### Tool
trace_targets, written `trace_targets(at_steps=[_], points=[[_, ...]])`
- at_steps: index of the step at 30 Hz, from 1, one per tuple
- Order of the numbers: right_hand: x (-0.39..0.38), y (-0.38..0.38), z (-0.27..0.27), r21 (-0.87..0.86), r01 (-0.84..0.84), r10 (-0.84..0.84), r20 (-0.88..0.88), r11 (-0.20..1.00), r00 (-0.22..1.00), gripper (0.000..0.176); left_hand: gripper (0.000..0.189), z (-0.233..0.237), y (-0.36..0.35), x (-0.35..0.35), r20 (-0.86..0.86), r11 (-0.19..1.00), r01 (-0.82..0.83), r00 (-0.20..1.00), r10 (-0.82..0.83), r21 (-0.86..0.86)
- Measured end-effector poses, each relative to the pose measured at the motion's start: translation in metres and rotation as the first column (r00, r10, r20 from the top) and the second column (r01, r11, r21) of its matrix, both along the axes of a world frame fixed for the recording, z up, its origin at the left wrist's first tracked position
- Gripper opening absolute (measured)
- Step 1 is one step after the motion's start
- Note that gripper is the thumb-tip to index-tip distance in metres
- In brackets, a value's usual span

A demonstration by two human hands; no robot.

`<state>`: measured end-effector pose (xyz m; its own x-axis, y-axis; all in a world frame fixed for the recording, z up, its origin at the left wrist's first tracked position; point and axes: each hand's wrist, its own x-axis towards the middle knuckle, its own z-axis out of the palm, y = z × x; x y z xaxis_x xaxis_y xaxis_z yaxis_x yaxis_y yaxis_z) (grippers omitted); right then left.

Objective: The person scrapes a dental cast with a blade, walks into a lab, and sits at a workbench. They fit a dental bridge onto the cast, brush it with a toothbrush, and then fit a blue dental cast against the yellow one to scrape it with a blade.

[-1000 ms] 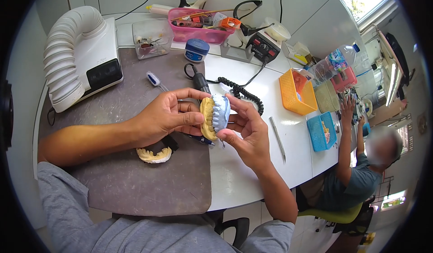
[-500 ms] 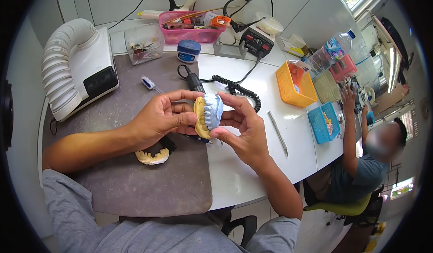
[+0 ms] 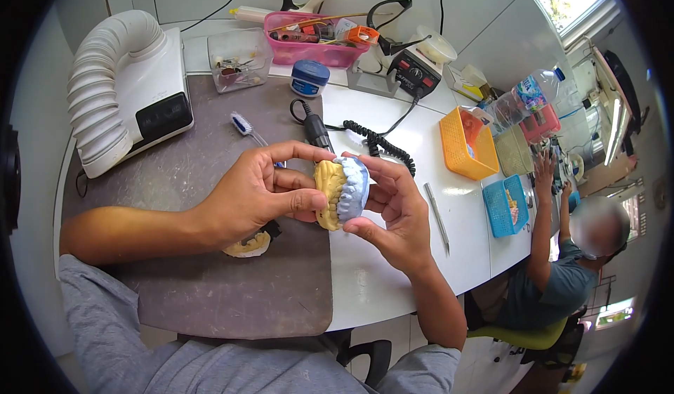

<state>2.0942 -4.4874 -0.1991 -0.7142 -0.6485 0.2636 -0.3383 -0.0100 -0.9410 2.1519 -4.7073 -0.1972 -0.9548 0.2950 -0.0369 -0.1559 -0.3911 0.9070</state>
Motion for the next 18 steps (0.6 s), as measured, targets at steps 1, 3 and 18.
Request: trace_targets(at_steps=[1, 3, 18], points=[[0.0008, 0.0, 0.0003, -0.011, 0.009, -0.009, 0.014, 1.0, 1.0, 0.079, 0.049, 0.0019, 0.0004, 0.0014, 0.002, 1.0, -0.002, 1.0, 0.002, 0.006], [0.002, 0.0004, -0.0004, -0.017, 0.018, -0.018, 0.029, 1.0, 0.999, 0.081, 0.049, 0.0045, 0.0013, 0.0036, 0.027, 1.0, -0.019, 0.999, 0.018, 0.021], [0.0053, -0.0007, -0.0024, -0.022, 0.066, -0.065, 0.08, 0.998, 0.995, 0.085, 0.047, 0.0066, 0.0032, 0.0086, 0.084, 0.996, -0.076, 0.994, 0.073, 0.037]])
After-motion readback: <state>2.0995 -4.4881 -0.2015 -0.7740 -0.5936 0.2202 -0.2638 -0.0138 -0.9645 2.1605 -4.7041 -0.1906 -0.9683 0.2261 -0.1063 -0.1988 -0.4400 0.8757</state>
